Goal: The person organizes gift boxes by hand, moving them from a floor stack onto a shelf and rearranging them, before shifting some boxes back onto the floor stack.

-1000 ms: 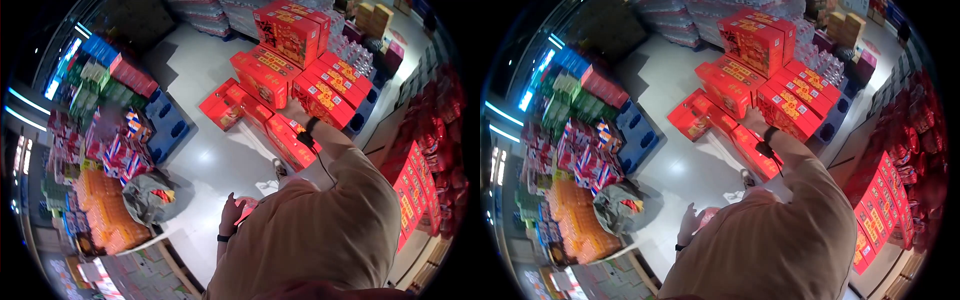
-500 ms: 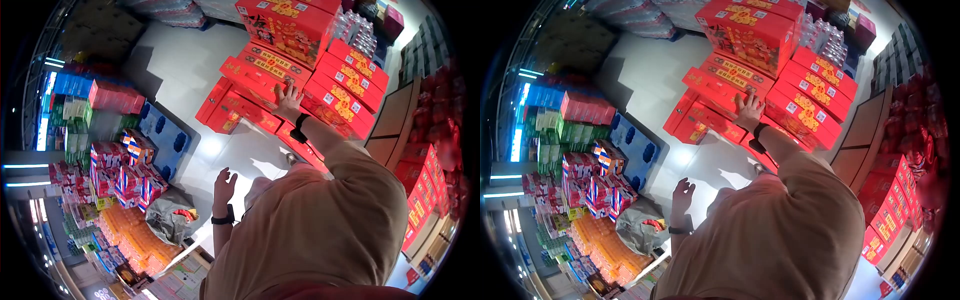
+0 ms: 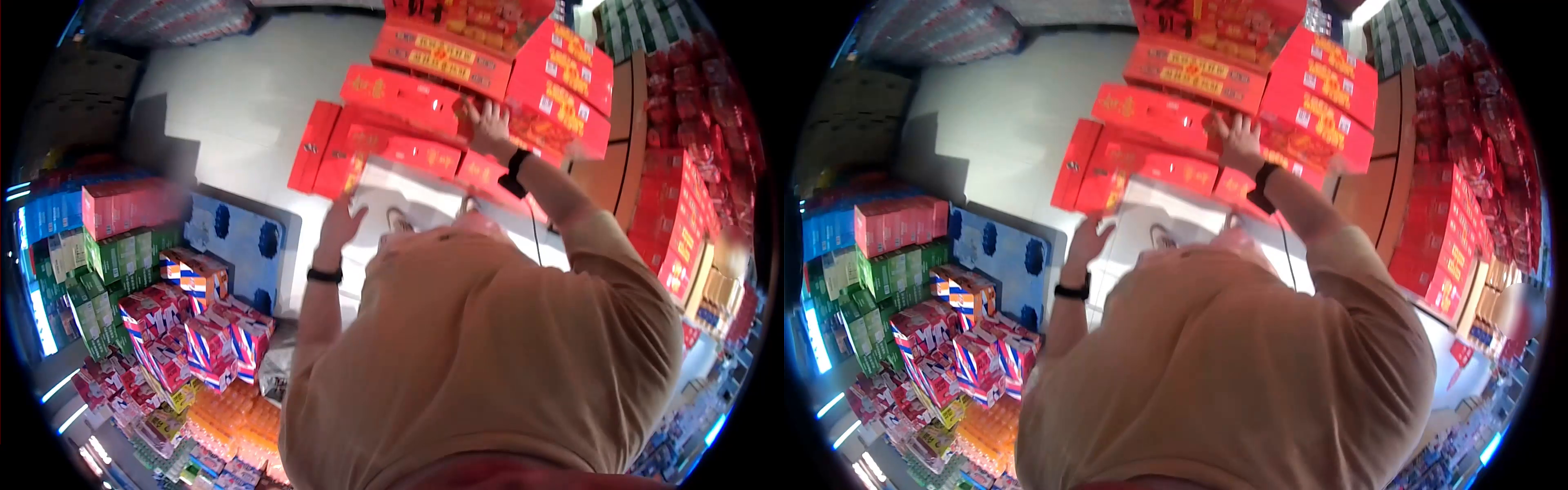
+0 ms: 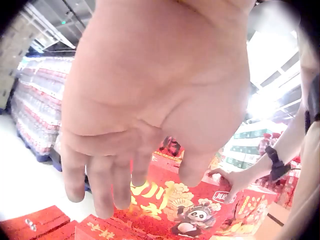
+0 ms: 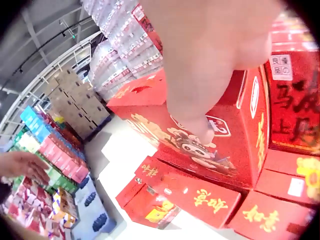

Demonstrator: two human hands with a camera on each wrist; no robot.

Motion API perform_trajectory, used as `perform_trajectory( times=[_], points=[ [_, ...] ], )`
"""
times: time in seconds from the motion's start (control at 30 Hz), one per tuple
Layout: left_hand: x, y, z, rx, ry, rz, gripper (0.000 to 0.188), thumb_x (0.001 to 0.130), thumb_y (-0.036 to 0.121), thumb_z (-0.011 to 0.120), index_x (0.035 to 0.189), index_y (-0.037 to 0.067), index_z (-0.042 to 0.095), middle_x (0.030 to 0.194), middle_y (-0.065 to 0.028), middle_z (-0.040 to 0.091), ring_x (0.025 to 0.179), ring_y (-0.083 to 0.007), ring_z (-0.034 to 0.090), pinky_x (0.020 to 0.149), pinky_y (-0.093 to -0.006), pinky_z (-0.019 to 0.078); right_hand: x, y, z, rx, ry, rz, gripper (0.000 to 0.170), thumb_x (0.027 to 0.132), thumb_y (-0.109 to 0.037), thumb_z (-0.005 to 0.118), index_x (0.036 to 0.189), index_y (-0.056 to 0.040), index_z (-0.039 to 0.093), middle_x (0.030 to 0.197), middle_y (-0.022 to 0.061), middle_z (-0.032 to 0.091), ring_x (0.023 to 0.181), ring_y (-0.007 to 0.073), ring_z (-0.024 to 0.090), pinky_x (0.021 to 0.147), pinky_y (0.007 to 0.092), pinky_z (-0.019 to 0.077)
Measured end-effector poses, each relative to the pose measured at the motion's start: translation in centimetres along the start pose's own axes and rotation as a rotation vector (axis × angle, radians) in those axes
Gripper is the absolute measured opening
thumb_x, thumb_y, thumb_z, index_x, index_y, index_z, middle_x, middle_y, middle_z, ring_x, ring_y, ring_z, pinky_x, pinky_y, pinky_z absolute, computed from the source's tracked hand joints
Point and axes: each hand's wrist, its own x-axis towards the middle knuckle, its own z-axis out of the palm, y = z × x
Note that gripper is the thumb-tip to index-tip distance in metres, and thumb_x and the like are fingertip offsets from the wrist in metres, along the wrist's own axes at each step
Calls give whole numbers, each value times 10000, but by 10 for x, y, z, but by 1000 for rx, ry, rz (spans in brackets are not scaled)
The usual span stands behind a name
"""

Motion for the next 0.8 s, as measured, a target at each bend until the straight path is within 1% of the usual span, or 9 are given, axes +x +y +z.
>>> perform_trajectory(
  times=[0.07, 0.2, 0.27, 0.33, 0.37, 0.47, 0.5, 0.63, 0.8],
  points=[
    [18, -5, -21, 59, 25, 40, 646, 909, 396, 745, 1389, 15, 544, 1213, -238, 673, 1132, -409, 651, 946, -485, 534, -5, -4, -13, 7, -84, -32, 1193, 711, -406, 837, 1661, -266, 128, 1374, 243, 431, 1355, 423, 416, 1165, 648, 281],
    [42, 2, -51, 69, -19, 167, 706, 847, 359, 786, 1399, 13, 516, 1256, -244, 644, 1208, -416, 602, 988, -491, 510, -18, -24, -29, 228, -17, -1, 1078, 681, -519, 853, 1571, -191, 340, 1347, 256, 453, 1337, 432, 423, 1125, 610, 328],
    [54, 9, -50, 93, 49, 242, 834, 767, 309, 852, 1457, 35, 471, 1448, -259, 496, 1355, -463, 471, 1081, -514, 457, -38, -57, -57, 340, 146, 31, 994, 661, -601, 860, 1465, -168, 467, 1304, 272, 476, 1281, 441, 452, 1064, 589, 365],
    [56, 23, -52, 155, 149, 369, 929, 724, 282, 890, 1499, 48, 433, 1537, -261, 393, 1407, -493, 396, 1120, -539, 427, -56, -73, -63, 312, 213, -21, 866, 671, -501, 865, 1390, -169, 514, 1273, 256, 491, 1237, 436, 477, 1040, 585, 375],
    [60, 28, -53, 131, 134, 413, 1103, 666, 248, 925, 1589, 115, 336, 1638, -256, 219, 1483, -521, 252, 1175, -611, 340, -67, -76, -65, 334, 245, -70, 820, 663, -438, 861, 1362, -172, 524, 1257, 245, 495, 1219, 432, 485, 1029, 585, 378],
    [63, 43, -54, 330, 205, 598, 1204, 639, 245, 937, 1634, 179, 264, 1673, -250, 161, 1521, -506, 188, 1199, -640, 277, -101, -82, -75, 398, 329, -213, 738, 608, -261, 820, 1291, -159, 557, 1213, 215, 502, 1157, 416, 510, 999, 566, 395],
    [64, 42, -51, 370, 143, 597, 1229, 636, 266, 937, 1646, 218, 239, 1698, -227, 93, 1543, -488, 149, 1243, -628, 171, -110, -81, -85, 392, 326, -279, 742, 592, -250, 814, 1280, -138, 559, 1208, 220, 504, 1146, 417, 516, 999, 565, 397],
    [56, 36, -38, 400, 92, 792, 1142, 680, 358, 896, 1635, 248, 280, 1676, -214, 182, 1527, -462, 206, 1237, -638, 170, -141, -85, -93, 466, 316, -457, 713, 565, -244, 821, 1207, -66, 566, 1224, 237, 503, 1116, 428, 521, 966, 563, 413],
    [35, 17, -28, 412, -141, 755, 990, 738, 359, 822, 1599, 226, 353, 1482, -220, 382, 1360, -442, 381, 1198, -617, 258, -159, -90, -61, 453, 53, -478, 628, 553, -288, 808, 1077, -36, 570, 1269, 253, 498, 1204, 436, 488, 1034, 575, 404]
  ],
)
